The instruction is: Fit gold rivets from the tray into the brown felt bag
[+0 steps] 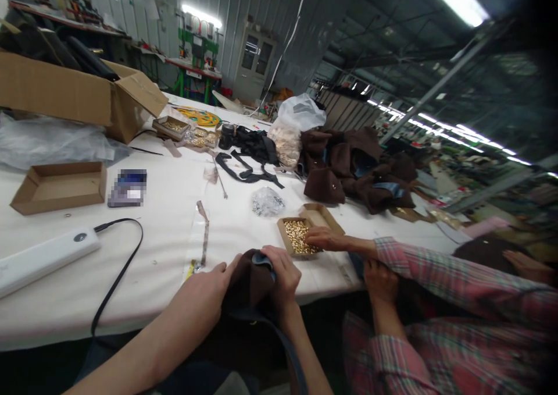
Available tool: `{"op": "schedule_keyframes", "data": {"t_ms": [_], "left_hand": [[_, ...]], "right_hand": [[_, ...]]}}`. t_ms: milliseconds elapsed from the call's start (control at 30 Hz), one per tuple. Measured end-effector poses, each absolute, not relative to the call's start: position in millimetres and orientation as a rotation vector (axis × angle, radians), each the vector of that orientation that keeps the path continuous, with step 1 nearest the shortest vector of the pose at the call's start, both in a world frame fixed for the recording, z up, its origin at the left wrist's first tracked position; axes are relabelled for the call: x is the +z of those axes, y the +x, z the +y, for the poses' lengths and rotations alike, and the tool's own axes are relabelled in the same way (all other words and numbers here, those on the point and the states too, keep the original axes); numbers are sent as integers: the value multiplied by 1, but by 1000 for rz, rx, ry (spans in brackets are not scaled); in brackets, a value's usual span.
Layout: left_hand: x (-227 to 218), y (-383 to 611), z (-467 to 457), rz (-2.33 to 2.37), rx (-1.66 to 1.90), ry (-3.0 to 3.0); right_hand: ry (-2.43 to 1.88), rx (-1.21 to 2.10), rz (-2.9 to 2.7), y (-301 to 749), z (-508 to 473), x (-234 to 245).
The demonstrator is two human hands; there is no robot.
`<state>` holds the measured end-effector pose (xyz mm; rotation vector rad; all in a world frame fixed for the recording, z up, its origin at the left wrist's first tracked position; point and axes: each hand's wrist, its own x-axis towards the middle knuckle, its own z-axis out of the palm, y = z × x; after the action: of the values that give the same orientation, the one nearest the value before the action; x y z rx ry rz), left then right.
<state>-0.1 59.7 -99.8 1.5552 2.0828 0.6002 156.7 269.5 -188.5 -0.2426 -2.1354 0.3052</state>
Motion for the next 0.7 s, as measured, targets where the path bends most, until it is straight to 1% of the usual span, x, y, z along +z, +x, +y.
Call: {"op": "schedule_keyframes", "data": {"t_ms": [167, 233, 333, 400, 467, 500, 533, 567, 633, 700], "left_hand": [[-95, -11, 66, 2325, 321, 1481], [-87, -29, 63, 2214, 313, 1500], [-65, -64, 68, 1863, 329, 1565], [-47, -83, 88, 1880, 232, 1572], [-30, -90, 125, 2004, 167, 1643], [-24, -89, 148, 1996, 165, 1719], [-18, -87, 172, 1907, 169, 1779], [-12, -84, 196, 1703, 170, 1812], [-2, -79, 235, 1157, 143, 1782], [7, -80, 261, 921, 121, 1708]], "right_hand": [[-274, 310, -2154, 156, 271, -194], [-282, 318, -2161, 156, 272, -194], [-288, 336, -2166, 154, 273, -194], [-291, 344, -2164, 152, 274, -195], [-285, 340, -2165, 151, 275, -195], [-284, 334, -2164, 150, 276, -195], [-283, 327, -2158, 150, 276, -195], [-286, 321, -2145, 151, 276, -195], [-292, 318, -2111, 152, 276, -195], [-303, 319, -2096, 153, 275, -195]]}}
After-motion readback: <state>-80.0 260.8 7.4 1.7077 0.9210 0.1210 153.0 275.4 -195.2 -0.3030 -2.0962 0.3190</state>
